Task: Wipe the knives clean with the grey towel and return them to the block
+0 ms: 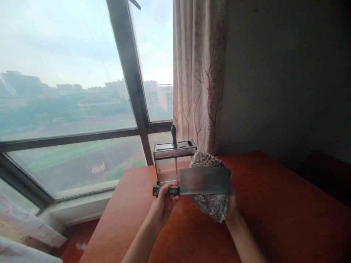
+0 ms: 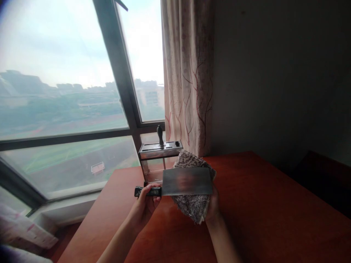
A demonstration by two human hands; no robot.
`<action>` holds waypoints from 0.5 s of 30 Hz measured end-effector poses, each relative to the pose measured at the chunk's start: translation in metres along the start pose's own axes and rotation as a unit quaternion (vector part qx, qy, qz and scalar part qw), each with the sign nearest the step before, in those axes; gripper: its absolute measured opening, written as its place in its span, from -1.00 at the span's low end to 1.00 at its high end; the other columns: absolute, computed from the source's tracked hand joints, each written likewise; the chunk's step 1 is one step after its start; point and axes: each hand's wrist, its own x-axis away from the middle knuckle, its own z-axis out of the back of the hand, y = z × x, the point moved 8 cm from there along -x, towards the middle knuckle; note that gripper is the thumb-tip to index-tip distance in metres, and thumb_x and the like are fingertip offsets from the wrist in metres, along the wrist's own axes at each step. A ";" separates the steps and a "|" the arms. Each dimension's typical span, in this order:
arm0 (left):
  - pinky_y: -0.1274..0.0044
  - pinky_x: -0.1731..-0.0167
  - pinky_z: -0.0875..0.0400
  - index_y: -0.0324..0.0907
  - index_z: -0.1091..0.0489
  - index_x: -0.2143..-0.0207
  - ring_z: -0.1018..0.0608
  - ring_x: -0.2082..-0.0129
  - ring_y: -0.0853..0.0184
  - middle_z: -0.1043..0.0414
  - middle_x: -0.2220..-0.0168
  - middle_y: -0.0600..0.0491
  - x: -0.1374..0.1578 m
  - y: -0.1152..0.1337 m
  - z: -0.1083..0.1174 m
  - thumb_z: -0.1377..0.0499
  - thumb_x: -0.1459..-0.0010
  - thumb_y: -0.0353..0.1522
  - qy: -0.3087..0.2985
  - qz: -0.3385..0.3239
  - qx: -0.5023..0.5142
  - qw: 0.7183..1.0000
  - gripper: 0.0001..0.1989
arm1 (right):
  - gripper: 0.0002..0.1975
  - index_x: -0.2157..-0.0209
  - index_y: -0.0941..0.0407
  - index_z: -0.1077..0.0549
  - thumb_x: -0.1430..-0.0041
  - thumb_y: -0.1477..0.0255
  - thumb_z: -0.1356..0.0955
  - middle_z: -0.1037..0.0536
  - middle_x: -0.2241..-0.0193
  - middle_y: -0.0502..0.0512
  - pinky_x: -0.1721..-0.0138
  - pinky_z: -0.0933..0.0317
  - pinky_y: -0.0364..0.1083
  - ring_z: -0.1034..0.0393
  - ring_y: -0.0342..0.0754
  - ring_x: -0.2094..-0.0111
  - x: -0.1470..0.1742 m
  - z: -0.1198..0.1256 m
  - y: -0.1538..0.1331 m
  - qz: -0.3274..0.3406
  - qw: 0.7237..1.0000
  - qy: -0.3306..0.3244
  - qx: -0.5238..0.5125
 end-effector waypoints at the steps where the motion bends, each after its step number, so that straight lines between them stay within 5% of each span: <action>1: 0.69 0.46 -0.47 -0.27 -0.47 0.32 -0.50 0.54 0.49 -0.49 0.37 0.03 -0.001 0.003 0.003 -0.24 -0.09 -0.31 0.005 -0.001 -0.001 1.000 -0.82 | -0.62 0.10 0.05 -0.51 -0.13 0.17 -0.29 -0.63 0.21 0.09 -0.01 -0.27 0.17 -0.47 0.10 0.08 0.000 0.001 -0.001 -0.025 0.999 0.007 -0.022; 6: 0.71 0.50 -0.47 -0.27 -0.46 0.28 -0.54 0.53 0.46 -0.50 0.39 0.00 -0.002 0.016 0.013 -0.23 -0.11 -0.32 0.026 0.000 -0.023 0.999 -0.81 | -0.53 0.01 0.05 -0.46 -0.14 0.10 -0.27 -0.60 0.13 0.12 -0.06 -0.20 0.21 -0.43 0.11 0.02 0.001 0.008 -0.019 -0.042 0.997 0.043 -0.052; 11: 0.72 0.53 -0.47 -0.25 -0.46 0.29 -0.54 0.56 0.47 -0.51 0.42 0.02 -0.003 0.030 0.023 -0.21 -0.13 -0.34 0.057 -0.029 -0.029 0.998 -0.85 | -0.50 -0.08 -0.04 -0.36 -0.14 0.10 -0.27 -0.52 0.01 0.07 -0.05 -0.21 0.24 -0.41 0.10 0.02 0.007 0.022 -0.054 0.078 0.990 0.114 -0.031; 15: 0.63 0.44 -0.52 -0.23 -0.45 0.28 -0.60 0.47 0.37 -0.54 0.40 0.02 -0.004 0.032 0.033 -0.24 -0.09 -0.33 0.086 -0.039 -0.045 0.994 -0.84 | -0.51 -0.14 -0.06 -0.27 -0.16 0.19 -0.28 -0.43 -0.07 0.05 -0.04 -0.22 0.22 -0.37 0.08 -0.01 0.019 0.036 -0.074 0.227 0.950 0.206 0.053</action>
